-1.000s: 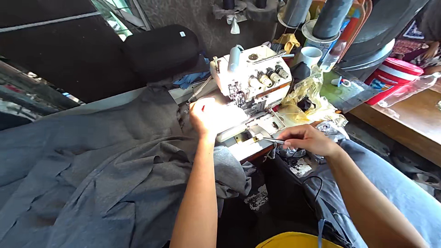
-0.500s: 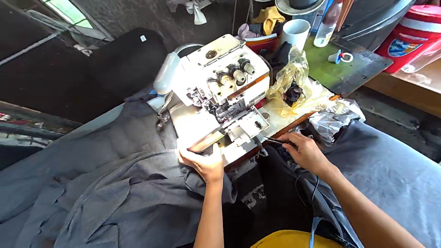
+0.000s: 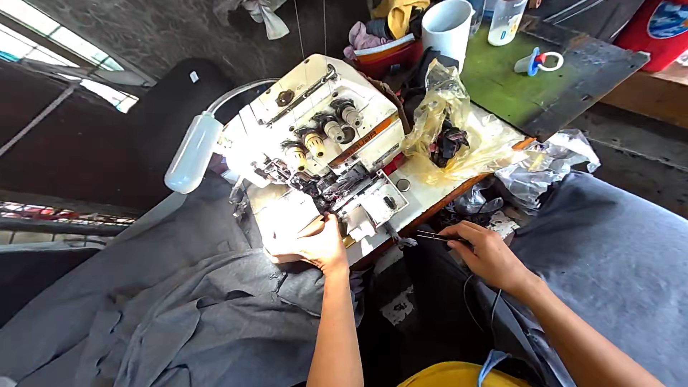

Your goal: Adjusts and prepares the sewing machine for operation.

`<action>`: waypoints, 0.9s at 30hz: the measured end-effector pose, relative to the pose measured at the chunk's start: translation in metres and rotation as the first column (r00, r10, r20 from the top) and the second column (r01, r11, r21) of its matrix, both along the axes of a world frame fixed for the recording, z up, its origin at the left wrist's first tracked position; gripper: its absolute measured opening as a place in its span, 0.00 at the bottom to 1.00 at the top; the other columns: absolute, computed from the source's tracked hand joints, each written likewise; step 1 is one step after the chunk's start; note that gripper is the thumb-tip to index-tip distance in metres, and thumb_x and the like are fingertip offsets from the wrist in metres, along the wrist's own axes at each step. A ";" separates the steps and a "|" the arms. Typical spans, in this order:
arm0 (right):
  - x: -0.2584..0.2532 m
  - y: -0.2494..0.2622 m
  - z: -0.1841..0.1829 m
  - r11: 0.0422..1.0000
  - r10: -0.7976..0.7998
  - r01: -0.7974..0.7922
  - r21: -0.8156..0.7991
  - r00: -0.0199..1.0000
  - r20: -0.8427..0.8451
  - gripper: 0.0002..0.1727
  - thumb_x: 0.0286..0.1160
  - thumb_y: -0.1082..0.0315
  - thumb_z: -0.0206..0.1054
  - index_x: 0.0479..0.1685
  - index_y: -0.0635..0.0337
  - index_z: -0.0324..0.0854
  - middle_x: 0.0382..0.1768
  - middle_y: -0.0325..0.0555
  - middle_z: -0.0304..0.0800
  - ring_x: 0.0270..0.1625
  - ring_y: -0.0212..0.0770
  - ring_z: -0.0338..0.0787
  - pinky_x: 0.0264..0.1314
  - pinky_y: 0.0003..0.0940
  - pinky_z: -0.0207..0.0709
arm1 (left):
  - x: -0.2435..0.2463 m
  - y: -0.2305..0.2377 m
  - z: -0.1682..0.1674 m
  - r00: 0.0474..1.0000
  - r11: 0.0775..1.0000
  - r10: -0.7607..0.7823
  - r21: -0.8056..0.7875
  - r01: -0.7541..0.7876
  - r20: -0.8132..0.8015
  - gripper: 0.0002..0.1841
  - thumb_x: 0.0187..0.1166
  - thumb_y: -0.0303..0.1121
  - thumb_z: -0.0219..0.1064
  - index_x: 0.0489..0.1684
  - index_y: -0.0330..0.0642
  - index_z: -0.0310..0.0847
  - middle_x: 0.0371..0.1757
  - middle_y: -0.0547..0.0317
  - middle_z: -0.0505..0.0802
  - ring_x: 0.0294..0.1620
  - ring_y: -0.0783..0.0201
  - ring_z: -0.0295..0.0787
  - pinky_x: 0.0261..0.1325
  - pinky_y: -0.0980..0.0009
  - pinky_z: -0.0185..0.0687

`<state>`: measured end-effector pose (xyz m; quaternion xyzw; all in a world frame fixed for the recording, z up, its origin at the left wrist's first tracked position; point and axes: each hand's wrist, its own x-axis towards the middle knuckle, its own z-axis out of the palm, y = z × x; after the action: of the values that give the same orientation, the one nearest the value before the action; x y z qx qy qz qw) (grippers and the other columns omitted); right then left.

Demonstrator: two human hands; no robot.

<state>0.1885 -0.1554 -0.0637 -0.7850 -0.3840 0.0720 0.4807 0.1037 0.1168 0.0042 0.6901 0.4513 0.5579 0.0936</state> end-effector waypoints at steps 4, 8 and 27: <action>0.005 -0.005 0.001 1.000 -0.015 0.015 -0.006 1.000 0.004 0.13 0.78 0.67 0.62 0.52 0.57 0.91 0.44 0.47 0.93 0.45 0.38 0.93 0.51 0.30 0.87 | 0.004 0.000 -0.001 1.000 1.000 0.010 0.023 -0.011 0.012 0.61 0.32 0.29 0.86 0.77 0.11 0.52 0.75 0.08 0.64 0.79 0.22 0.59 0.85 0.49 0.54; 0.007 -0.008 0.002 1.000 -0.025 0.025 -0.002 1.000 0.011 0.14 0.78 0.67 0.61 0.52 0.57 0.91 0.44 0.46 0.93 0.44 0.36 0.92 0.50 0.28 0.86 | 0.000 0.000 -0.003 1.000 0.999 -0.008 -0.049 0.007 -0.015 0.64 0.32 0.27 0.85 0.79 0.09 0.46 0.77 0.07 0.60 0.81 0.23 0.56 0.86 0.52 0.56; 0.016 -0.021 0.003 0.998 -0.039 0.043 0.054 0.997 -0.061 0.14 0.78 0.67 0.62 0.52 0.59 0.91 0.45 0.47 0.93 0.41 0.31 0.92 0.47 0.23 0.86 | -0.081 0.064 -0.007 0.816 0.816 -0.574 -0.037 0.577 0.070 0.75 0.47 0.55 0.86 0.83 0.15 0.28 0.83 0.24 0.58 0.85 0.61 0.61 0.83 0.70 0.62</action>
<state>0.2047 -0.1764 -0.0607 -0.7764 -0.3551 0.0750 0.5152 0.0228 0.1807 -0.0032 0.7755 0.2344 0.5097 0.2897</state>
